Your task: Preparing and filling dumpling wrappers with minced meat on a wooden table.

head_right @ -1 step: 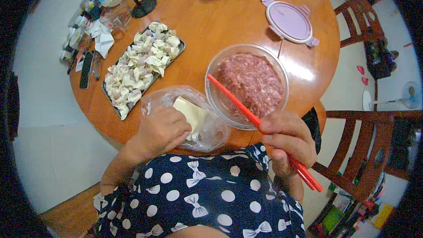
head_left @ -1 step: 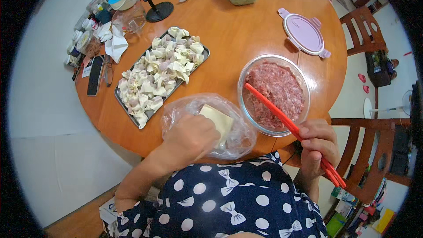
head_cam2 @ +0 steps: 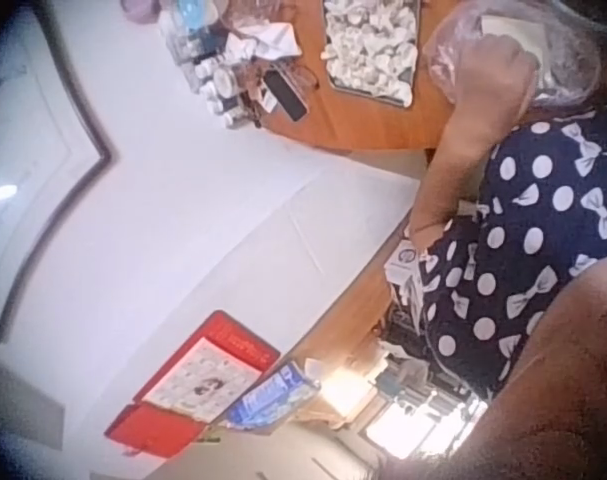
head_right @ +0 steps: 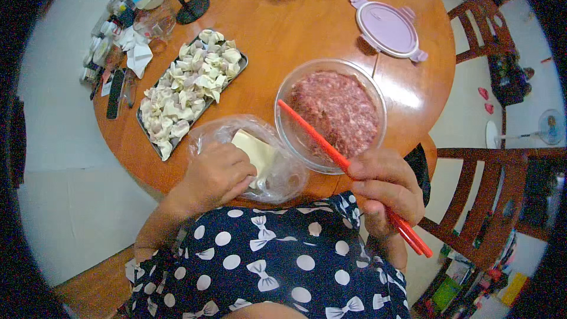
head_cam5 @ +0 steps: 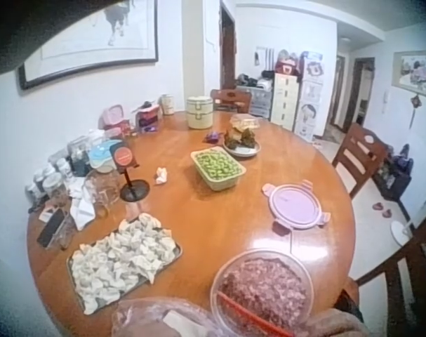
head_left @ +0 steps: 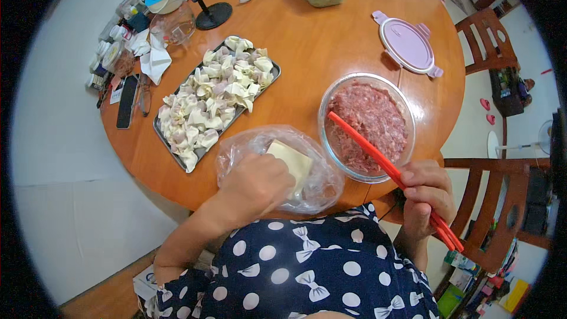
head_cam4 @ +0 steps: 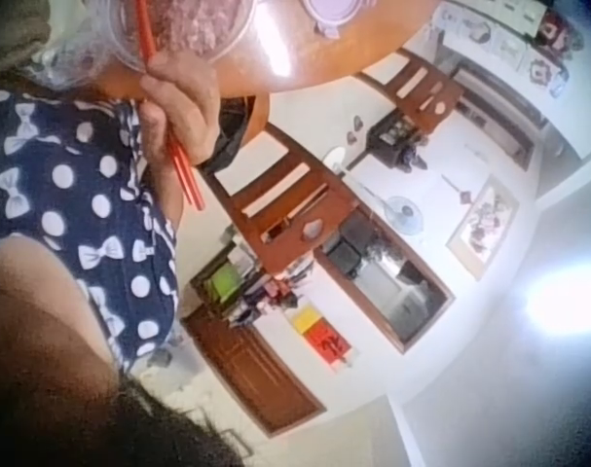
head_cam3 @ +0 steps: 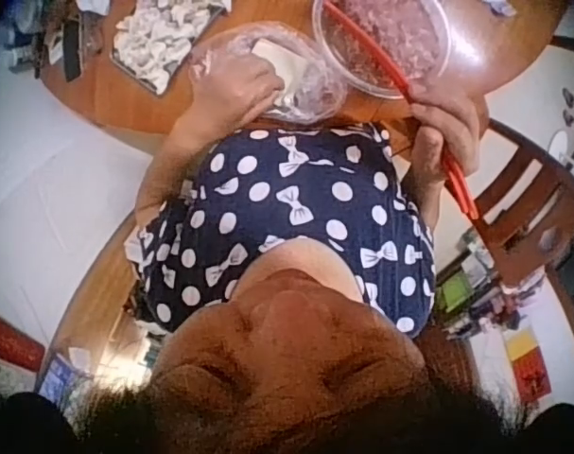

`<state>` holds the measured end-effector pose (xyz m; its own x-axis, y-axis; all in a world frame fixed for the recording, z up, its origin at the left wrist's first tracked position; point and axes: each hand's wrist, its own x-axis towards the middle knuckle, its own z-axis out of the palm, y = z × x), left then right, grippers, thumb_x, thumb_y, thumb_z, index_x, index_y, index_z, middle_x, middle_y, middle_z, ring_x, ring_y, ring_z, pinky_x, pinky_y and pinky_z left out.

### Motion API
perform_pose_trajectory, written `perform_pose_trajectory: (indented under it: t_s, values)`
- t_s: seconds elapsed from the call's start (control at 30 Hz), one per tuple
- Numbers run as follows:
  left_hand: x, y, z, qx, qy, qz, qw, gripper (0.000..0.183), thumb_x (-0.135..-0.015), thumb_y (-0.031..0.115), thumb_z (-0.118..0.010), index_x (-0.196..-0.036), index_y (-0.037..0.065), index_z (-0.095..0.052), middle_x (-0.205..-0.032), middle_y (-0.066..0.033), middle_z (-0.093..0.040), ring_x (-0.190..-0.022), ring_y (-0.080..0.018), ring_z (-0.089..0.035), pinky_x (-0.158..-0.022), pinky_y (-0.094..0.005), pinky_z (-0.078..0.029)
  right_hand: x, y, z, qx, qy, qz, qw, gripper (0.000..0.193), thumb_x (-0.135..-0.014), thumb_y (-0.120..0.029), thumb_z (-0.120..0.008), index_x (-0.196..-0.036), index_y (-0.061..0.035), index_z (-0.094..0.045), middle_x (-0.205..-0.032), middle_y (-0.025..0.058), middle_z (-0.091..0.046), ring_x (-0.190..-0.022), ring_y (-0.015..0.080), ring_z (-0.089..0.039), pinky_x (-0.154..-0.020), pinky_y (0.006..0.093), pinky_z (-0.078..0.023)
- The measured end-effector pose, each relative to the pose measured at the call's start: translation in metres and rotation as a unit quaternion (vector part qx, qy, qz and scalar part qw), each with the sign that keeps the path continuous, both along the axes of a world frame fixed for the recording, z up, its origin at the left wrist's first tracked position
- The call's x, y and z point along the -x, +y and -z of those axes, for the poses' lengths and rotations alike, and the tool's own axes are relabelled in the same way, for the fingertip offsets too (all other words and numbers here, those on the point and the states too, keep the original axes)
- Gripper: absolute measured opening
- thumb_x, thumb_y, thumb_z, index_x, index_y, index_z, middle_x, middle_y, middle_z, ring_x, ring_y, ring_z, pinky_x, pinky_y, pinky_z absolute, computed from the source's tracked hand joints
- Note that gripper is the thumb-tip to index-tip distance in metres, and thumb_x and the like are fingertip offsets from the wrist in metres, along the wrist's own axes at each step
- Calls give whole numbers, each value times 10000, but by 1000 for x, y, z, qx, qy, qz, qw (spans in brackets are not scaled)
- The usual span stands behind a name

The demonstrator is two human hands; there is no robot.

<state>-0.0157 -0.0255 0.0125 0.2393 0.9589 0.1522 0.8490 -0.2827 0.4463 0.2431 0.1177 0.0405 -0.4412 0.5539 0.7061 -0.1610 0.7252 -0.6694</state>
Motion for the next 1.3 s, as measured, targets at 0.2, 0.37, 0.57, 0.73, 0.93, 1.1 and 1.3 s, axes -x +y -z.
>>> perform_pose_trajectory:
  t_s: [0.2, 0.37, 0.57, 0.73, 0.93, 1.1, 1.3]
  values:
    - [7, -1, 7, 10, -108, -33, 994, 123, -781, 124, -670, -852, 57, -595, -859, -97, -579, -847, -282, -581, -750, -392, -460, -3, 0, 3, 4, -1, 2, 1000, 360, -934, -366, -584, -823, -29, -646, -895, 138, -666, -845, 277, -643, -751, 391, -520]
    - [17, -4, 1, 92, -232, -96, 964, 111, -803, 98, -671, -867, 35, -605, -889, -107, -607, -879, -279, -597, -770, -371, -477, -3, 0, 2, 10, -4, 4, 1000, 359, -937, -369, -578, -828, -33, -643, -895, 137, -665, -852, 276, -641, -761, 395, -518]
    - [10, -2, -2, 32, -127, -31, 991, 151, -790, 138, -707, -882, 49, -626, -900, -112, -617, -891, -285, -606, -790, -384, -480, -4, 0, 3, 18, -10, 5, 1000, 364, -937, -375, -575, -828, -35, -642, -892, 135, -665, -857, 274, -641, -770, 401, -516]
    - [3, 1, -3, 26, -7, 5, 1000, 131, -777, 135, -694, -866, 72, -623, -872, -91, -596, -845, -282, -594, -756, -397, -474, -3, 1, 3, 14, -5, 2, 1000, 360, -943, -368, -567, -829, -35, -639, -887, 134, -664, -852, 276, -642, -765, 402, -519]
    - [0, 1, 0, 11, 9, -1, 1000, 118, -786, 133, -670, -853, 62, -603, -835, -88, -581, -828, -281, -589, -741, -396, -471, -1, 2, 4, 4, 1, 2, 1000, 349, -943, -356, -568, -828, -35, -638, -879, 133, -663, -828, 273, -644, -746, 399, -527]
    - [10, 0, 3, 33, -133, -53, 989, 103, -780, 93, -663, -838, 42, -596, -844, -106, -590, -829, -276, -595, -761, -365, -477, -2, 2, 3, 8, -1, 1, 1000, 351, -945, -361, -567, -829, -37, -639, -879, 131, -662, -831, 272, -644, -748, 397, -527]
    - [25, 0, 1, 75, -257, -126, 955, 77, -787, 51, -641, -842, 31, -592, -858, -71, -586, -810, -172, -575, -707, -293, -466, -1, 1, 2, 13, 0, 5, 1000, 349, -942, -358, -573, -829, -34, -636, -881, 127, -660, -834, 272, -640, -757, 399, -523]
